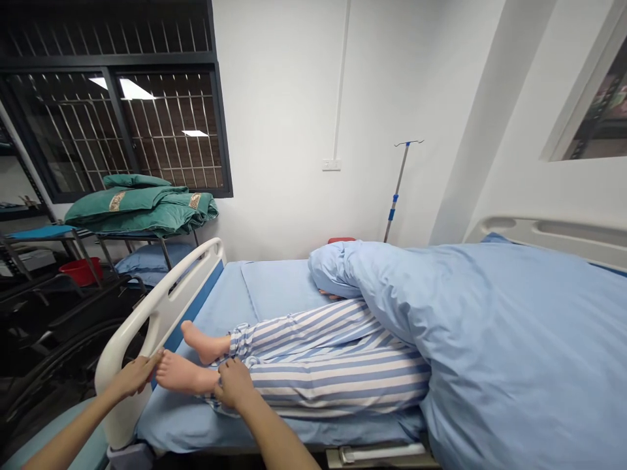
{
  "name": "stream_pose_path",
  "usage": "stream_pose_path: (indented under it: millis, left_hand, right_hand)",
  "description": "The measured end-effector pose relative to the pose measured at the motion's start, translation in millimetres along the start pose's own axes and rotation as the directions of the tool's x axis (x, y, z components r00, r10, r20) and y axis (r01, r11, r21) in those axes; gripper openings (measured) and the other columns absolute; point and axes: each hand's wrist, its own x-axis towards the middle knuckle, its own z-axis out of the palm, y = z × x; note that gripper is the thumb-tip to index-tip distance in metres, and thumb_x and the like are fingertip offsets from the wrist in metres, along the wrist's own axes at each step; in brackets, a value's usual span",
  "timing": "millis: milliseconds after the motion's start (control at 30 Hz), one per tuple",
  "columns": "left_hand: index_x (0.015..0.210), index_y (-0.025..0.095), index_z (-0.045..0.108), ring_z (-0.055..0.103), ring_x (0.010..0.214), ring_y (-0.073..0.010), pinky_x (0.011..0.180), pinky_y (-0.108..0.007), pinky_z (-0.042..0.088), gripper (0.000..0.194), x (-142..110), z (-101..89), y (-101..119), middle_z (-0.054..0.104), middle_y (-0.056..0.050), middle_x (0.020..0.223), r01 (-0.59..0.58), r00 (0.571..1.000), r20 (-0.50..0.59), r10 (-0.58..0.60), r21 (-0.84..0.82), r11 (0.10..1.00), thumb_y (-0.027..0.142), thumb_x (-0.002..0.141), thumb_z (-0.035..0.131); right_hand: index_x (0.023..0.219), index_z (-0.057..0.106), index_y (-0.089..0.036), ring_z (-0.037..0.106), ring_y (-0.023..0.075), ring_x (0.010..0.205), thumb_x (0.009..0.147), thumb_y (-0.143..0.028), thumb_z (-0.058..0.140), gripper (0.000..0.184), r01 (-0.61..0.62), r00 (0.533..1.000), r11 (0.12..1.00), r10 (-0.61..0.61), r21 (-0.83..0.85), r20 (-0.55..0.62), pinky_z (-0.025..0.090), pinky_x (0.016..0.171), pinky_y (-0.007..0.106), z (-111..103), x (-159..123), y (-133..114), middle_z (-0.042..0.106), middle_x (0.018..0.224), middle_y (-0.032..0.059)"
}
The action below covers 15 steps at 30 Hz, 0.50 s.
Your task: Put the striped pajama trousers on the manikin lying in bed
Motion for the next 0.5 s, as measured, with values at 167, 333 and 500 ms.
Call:
stream_pose_path:
  millis: [167, 333, 500]
  left_hand:
    - [0.05, 0.02, 0.041, 0.049, 0.041, -0.0166, 0.047, -0.028, 0.038, 0.05, 15.7, 11.6, -3.1, 0.045, 0.0, 0.038, 0.035, 0.999, -0.011, -0.04, -0.295, 0.955, 0.061, 0.075, 0.025]
    - [0.059, 0.02, 0.042, 0.046, 0.042, -0.0135, 0.042, -0.026, 0.035, 0.046, 42.3, 13.8, -12.3, 0.041, 0.004, 0.042, 0.103, 0.991, -0.021, -0.134, -0.529, 0.843, 0.063, 0.072, 0.03]
    - [0.059, 0.019, 0.043, 0.055, 0.054, -0.0157, 0.048, -0.028, 0.043, 0.043, 59.5, 39.8, 4.2, 0.052, -0.001, 0.052, 0.201, 0.956, -0.084, -0.279, -0.502, 0.841, 0.053, 0.075, 0.023]
  right_hand:
    - [0.096, 0.059, -0.016, 0.052, 0.0239, 0.095, 0.073, -0.028, 0.05, 0.028, -0.048, 0.998, 0.996, 0.051, 0.074, -0.028, 0.04, 0.083, 0.034, 2.7, 24.6, -5.6, 0.061, 0.096, 0.0096]
    - [0.099, 0.056, -0.016, 0.051, 0.0251, 0.101, 0.073, -0.029, 0.051, 0.029, -0.061, 0.998, 0.992, 0.062, 0.107, -0.008, 0.039, 0.086, 0.034, 9.1, 47.2, -7.2, 0.06, 0.103, 0.0101]
    - [0.108, 0.05, -0.015, 0.053, 0.0244, 0.101, 0.073, -0.03, 0.049, 0.038, -0.123, 0.992, 0.98, 0.121, 0.157, 0.021, 0.041, 0.084, 0.034, 19.1, 67.9, -4.1, 0.057, 0.108, 0.0119]
